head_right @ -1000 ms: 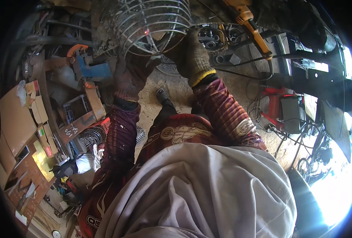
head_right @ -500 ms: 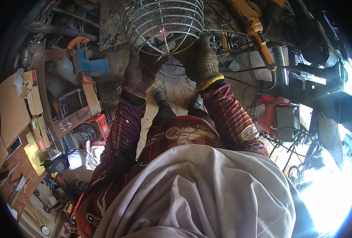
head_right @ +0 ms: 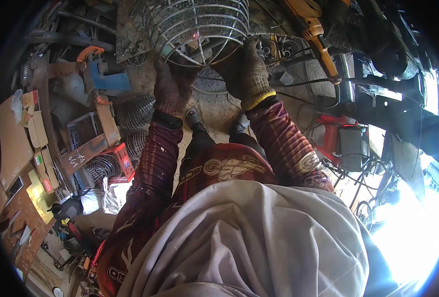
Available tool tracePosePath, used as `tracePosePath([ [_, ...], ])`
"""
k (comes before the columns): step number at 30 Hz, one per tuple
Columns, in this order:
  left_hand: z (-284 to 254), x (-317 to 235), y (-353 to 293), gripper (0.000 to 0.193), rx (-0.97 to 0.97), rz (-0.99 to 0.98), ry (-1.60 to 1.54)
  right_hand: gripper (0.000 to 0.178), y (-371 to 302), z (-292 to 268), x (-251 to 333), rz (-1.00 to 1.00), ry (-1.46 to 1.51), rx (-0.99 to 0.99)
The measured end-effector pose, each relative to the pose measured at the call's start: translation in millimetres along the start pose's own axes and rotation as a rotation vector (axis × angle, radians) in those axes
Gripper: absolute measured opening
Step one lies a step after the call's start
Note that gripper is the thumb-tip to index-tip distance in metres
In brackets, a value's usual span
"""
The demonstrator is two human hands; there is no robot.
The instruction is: The person welds components onto a circular wire frame using a hand-held welding tool, securing small metal pieces to the ribs of the frame one at a time.
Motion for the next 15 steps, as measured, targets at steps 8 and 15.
tracePosePath([
  [8, 9, 0, -4, 0.05, -0.006, -0.054, 0.026, 0.061, 0, 3, -2, 0.011, 0.03, 0.004],
  [15, 15, 5, -4, 0.053, 0.148, -0.17, -0.111, 0.062, -3, 4, -2, 0.137, 0.127, 0.128],
])
Point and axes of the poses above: each hand's wrist, its own y-axis towards the middle knuckle, its own z-axis out of the palm, x = y × z, the point moved 9 cm from there along y, towards the middle knuckle, and after that the axes turned 9 degrees about -y, right-handed, at the moved point
